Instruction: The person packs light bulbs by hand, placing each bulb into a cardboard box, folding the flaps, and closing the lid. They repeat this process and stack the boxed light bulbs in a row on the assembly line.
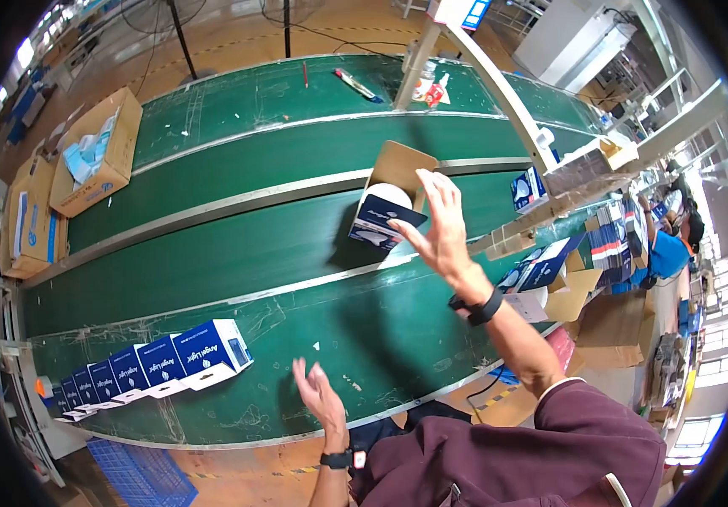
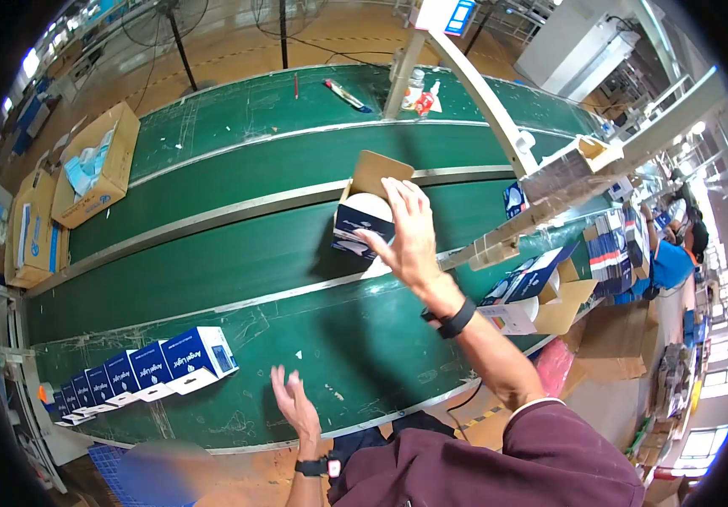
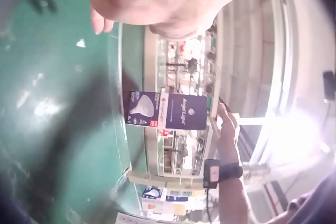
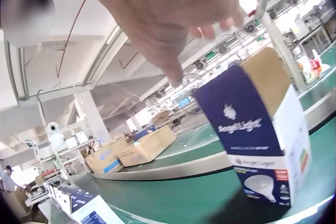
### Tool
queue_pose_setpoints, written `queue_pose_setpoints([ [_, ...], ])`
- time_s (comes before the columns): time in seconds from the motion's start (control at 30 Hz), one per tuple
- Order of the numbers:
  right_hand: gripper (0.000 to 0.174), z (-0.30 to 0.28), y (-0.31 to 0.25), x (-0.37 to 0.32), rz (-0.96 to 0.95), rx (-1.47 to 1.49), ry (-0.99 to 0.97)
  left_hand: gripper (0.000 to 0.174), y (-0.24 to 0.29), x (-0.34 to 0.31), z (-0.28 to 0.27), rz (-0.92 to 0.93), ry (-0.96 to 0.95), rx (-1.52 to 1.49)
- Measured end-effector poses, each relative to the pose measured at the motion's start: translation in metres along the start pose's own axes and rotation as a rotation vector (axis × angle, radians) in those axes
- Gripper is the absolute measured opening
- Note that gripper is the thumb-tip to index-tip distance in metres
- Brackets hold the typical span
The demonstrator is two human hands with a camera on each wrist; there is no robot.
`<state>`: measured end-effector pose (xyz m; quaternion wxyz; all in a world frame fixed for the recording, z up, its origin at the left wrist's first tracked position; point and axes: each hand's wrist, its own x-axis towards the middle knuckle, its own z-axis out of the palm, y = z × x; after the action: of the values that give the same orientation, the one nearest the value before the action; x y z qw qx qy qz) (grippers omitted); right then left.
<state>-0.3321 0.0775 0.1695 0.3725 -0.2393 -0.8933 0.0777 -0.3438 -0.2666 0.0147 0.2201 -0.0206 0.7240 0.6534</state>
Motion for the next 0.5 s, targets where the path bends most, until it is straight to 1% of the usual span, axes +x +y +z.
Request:
queue_pose_setpoints([
  [0.03,0.071,-0.002,0.019,-0.003,-0.028,0.011,-0.151,0.061,0.016,0.016,0.007,0.057,-0.08,0.029],
  [0.07,0.052,0.013,0.051,-0.022,0.043,0.122,-0.32,0.06,0.028,0.033,0.016,0.113,-0.166,0.059],
  [0.13,0.034,0.019,0.064,-0.041,-0.014,0.286,-0.502,0.06,0.041,0.072,0.037,0.18,-0.249,0.079],
  [0.17,0.027,0.005,0.06,-0.044,-0.085,0.176,-0.594,0.062,0.06,0.088,0.048,0.243,-0.278,0.115],
  [0.2,0.027,-0.015,0.053,-0.043,-0.083,0.225,-0.596,0.063,0.081,0.097,0.059,0.297,-0.3,0.149],
  [0.27,0.027,-0.059,0.043,-0.061,-0.047,0.331,-0.613,0.075,0.118,0.101,0.074,0.383,-0.347,0.091],
  [0.3,0.031,-0.07,0.051,-0.079,-0.114,0.44,-0.521,0.082,0.125,0.098,0.083,0.504,-0.354,0.176],
  [0.33,0.031,-0.08,0.059,-0.095,-0.118,0.449,-0.56,0.088,0.131,0.092,0.089,0.628,-0.362,0.265],
  [0.37,0.031,-0.09,0.067,-0.108,-0.126,0.456,-0.597,0.098,0.136,0.08,0.094,0.564,-0.469,0.295],
  [0.4,0.032,-0.1,0.073,-0.12,-0.131,0.461,-0.636,0.082,0.133,0.06,0.1,0.568,-0.511,0.333],
  [0.43,0.039,-0.105,0.082,-0.13,-0.187,0.464,-0.659,0.067,0.12,0.045,0.102,0.473,-0.613,0.338],
  [0.47,0.042,-0.112,0.081,-0.132,-0.235,0.343,-0.571,0.055,0.106,0.027,0.103,0.371,-0.711,0.344],
  [0.5,0.046,-0.12,0.073,-0.132,-0.275,0.226,-0.483,0.046,0.105,-0.002,0.104,0.375,-0.609,0.453],
])
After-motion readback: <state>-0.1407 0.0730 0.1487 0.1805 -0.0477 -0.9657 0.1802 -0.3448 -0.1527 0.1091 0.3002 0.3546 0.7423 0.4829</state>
